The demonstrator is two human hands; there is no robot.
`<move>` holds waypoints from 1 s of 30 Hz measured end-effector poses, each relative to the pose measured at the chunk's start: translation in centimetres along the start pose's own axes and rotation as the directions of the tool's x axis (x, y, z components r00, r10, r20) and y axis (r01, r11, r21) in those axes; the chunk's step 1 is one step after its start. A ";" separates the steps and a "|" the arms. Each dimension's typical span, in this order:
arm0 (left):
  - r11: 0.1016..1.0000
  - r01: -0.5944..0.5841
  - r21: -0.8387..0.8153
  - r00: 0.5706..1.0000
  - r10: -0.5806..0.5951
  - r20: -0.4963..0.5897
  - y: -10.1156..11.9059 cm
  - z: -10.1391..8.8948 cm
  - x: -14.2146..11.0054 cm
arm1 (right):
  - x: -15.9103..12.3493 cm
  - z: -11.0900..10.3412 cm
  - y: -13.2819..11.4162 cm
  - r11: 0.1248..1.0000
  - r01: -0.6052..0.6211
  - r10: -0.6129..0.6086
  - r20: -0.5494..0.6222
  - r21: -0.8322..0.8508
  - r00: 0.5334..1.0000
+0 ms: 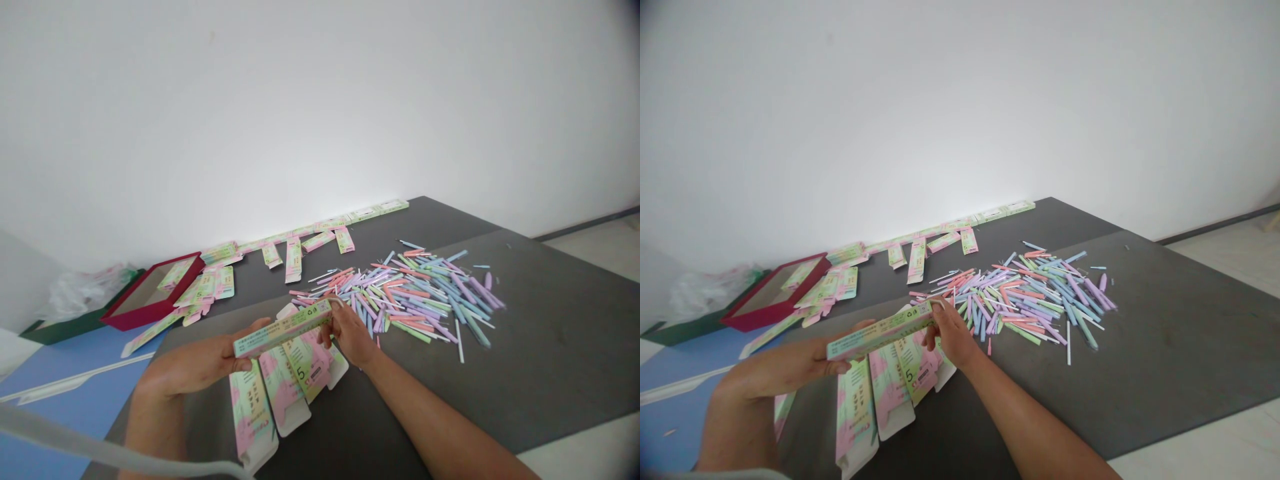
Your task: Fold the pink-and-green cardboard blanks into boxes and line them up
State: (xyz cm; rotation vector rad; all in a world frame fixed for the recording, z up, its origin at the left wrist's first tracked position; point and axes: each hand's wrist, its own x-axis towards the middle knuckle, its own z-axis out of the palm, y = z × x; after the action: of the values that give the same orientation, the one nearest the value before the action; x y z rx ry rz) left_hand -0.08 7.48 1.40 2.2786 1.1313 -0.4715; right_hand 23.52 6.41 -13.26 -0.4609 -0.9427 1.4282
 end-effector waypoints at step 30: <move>0.999 0.029 -0.044 0.999 -0.030 -0.024 -0.2 0.6 -2.4 | -0.5 -0.9 -1.3 0.985 -0.166 0.143 0.316 0.046 0.938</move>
State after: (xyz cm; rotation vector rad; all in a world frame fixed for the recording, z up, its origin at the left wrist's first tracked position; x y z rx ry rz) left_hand -1.72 5.74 2.11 2.2386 1.1778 -0.4278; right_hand 25.07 5.97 -12.86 -0.2623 -1.1211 1.7070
